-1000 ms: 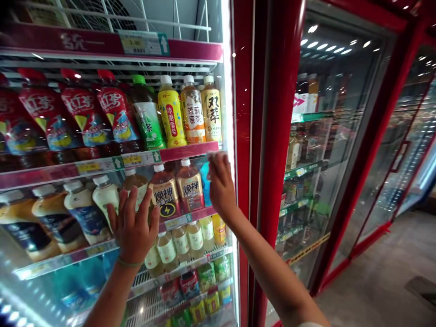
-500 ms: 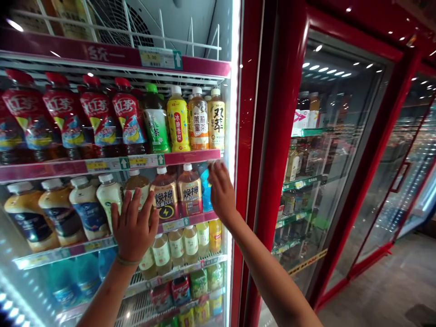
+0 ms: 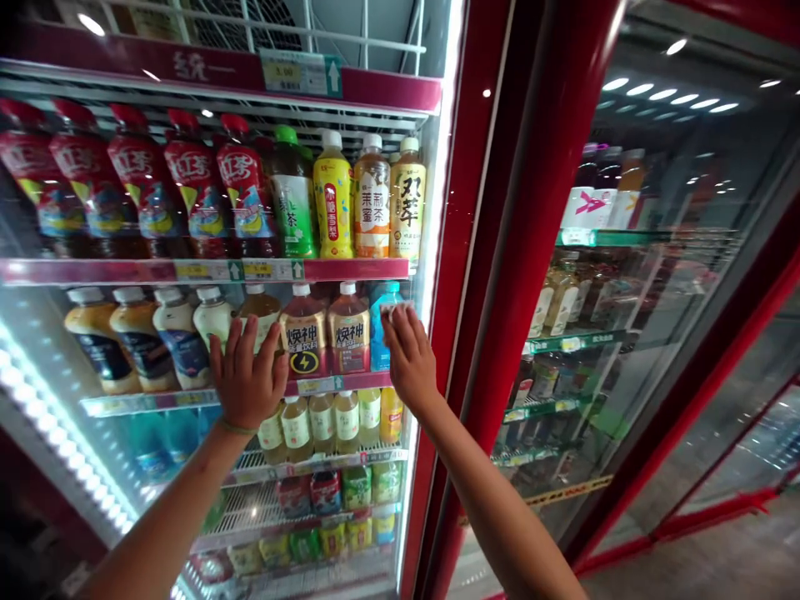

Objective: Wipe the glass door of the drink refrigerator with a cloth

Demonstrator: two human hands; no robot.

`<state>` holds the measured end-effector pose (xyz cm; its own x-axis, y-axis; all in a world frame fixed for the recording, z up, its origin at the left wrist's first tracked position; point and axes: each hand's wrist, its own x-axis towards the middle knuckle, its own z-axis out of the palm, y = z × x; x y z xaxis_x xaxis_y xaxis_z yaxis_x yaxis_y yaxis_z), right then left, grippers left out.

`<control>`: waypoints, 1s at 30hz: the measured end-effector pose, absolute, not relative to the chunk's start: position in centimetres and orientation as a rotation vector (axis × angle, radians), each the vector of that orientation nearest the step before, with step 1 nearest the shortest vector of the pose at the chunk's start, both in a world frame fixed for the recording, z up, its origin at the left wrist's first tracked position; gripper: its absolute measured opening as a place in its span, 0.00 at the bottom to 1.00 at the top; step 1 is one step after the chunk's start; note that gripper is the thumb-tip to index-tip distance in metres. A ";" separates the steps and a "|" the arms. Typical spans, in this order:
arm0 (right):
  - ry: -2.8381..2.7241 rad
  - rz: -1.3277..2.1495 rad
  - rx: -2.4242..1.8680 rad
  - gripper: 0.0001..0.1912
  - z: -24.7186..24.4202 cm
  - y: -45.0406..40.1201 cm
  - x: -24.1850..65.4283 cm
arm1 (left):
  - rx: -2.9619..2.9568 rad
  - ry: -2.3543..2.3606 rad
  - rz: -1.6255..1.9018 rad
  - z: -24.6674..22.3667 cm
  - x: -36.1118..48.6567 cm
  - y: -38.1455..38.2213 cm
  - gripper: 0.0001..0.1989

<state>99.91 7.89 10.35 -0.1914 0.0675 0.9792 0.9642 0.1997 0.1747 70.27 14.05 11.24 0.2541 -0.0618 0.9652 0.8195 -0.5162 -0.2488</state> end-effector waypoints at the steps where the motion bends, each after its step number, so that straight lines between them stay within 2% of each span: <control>1: -1.544 -1.172 -1.009 0.41 8.3 7.6 99.8 | -1.719 -0.705 -1.366 11.2 70.3 14.0 0.37; 3: -1.591 -1.193 -0.986 0.41 5.2 6.9 100.7 | -1.715 -0.713 -1.361 11.3 70.3 14.0 0.36; 5: -1.516 -1.167 -0.993 0.41 4.8 6.7 102.5 | -1.705 -0.720 -1.352 11.3 70.4 13.9 0.35; 10: -1.236 -1.007 -1.015 0.38 12.3 8.4 102.7 | -1.688 -0.717 -1.335 11.3 70.5 13.8 0.35; 12: -1.326 -0.992 -0.999 0.38 12.8 9.0 100.4 | -1.680 -0.720 -1.333 11.4 70.4 13.8 0.34; 16: -1.695 -1.050 -0.952 0.40 5.9 8.6 97.7 | -1.684 -0.721 -1.345 11.3 70.3 13.9 0.34; 19: -1.634 -1.136 -0.981 0.39 2.7 7.9 99.4 | -1.728 -0.711 -1.369 11.3 70.1 13.9 0.33; 21: -1.438 -1.132 -1.033 0.38 4.9 7.9 100.7 | -1.769 -0.707 -1.380 11.3 70.0 13.9 0.33; 23: -1.253 -1.075 -1.067 0.36 9.3 8.3 100.5 | -1.786 -0.702 -1.390 11.3 69.9 13.8 0.34; 26: -1.190 -1.038 -1.083 0.36 14.3 9.2 96.9 | -1.788 -0.681 -1.393 11.4 69.8 13.8 0.35; 28: -1.289 -1.061 -1.078 0.38 14.0 9.6 93.8 | -1.795 -0.656 -1.391 11.4 69.7 13.8 0.35; 30: -1.432 -1.091 -1.046 0.39 11.2 9.5 91.6 | -1.811 -0.636 -1.388 11.5 69.4 13.8 0.36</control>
<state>91.60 9.51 11.19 -0.1134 0.0573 0.9919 0.9716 0.2151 0.0986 69.45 13.76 11.46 0.2872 -0.0567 0.9562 0.7617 -0.5917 -0.2639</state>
